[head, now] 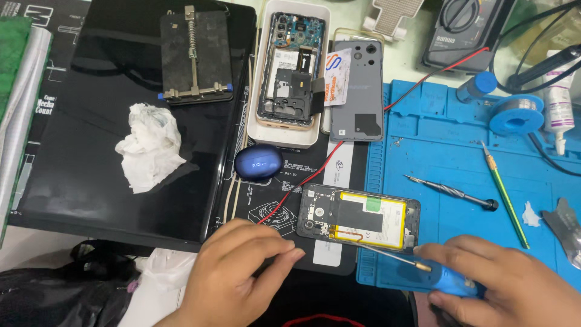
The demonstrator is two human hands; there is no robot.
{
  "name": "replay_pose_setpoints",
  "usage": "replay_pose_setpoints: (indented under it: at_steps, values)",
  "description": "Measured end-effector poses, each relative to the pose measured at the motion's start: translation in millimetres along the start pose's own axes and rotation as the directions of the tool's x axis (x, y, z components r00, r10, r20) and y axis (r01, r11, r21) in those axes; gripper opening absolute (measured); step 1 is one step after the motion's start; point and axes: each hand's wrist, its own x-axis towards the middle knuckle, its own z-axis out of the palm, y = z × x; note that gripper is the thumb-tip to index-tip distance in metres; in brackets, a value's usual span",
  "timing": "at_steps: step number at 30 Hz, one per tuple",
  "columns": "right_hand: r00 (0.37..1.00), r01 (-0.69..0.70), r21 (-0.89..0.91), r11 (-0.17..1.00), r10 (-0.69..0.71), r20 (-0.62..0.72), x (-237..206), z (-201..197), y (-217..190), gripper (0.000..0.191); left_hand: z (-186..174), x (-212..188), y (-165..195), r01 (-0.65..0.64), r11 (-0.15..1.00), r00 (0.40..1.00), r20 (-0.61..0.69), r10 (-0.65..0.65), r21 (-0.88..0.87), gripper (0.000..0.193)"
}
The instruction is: The person uses a blue electric screwdriver to remove screws from the back of a disassembled smartphone. They then pick up a separate phone, unlock it, and briefly interact with the screen. Finally, they use the screwdriver on the back cover of another phone.
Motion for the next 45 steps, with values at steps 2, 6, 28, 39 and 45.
replay_pose_setpoints:
  at_steps: [2, 6, 28, 39, 45]
  values:
    - [1.0, 0.011, 0.093, 0.996, -0.01, -0.015, 1.3, 7.0, 9.2, 0.076, 6.9, 1.1, 2.5, 0.013, 0.998, 1.0, -0.016, -0.014, -0.06, 0.022]
    - [0.992, 0.117, 0.497, 0.86, -0.128, -0.011, 2.1, 29.5, 17.9, 0.072, 18.4, 4.7, 10.8, 0.14, 0.978, 0.99, 0.051, -0.134, -0.156, 0.03]
    - [0.934, -0.299, 0.059, 0.952, 0.305, -0.188, -48.2, 71.2, 81.1, 0.074, 76.8, -5.8, 0.4, 0.161, 0.945, 0.987, -0.017, -0.163, 0.284, 0.113]
    - [0.91, -0.309, 0.013, 0.951, 0.299, -0.288, -54.1, 83.2, 83.8, 0.073, 72.9, -3.5, 4.5, 0.166, 0.954, 0.986, -0.029, -0.164, 0.252, 0.11]
    - [0.895, 0.009, 0.279, 0.96, 0.117, -0.43, -43.1, 60.6, 83.5, 0.064, 47.6, 21.5, 11.1, 0.049, 0.98, 0.998, 0.018, -0.054, 0.193, 0.066]
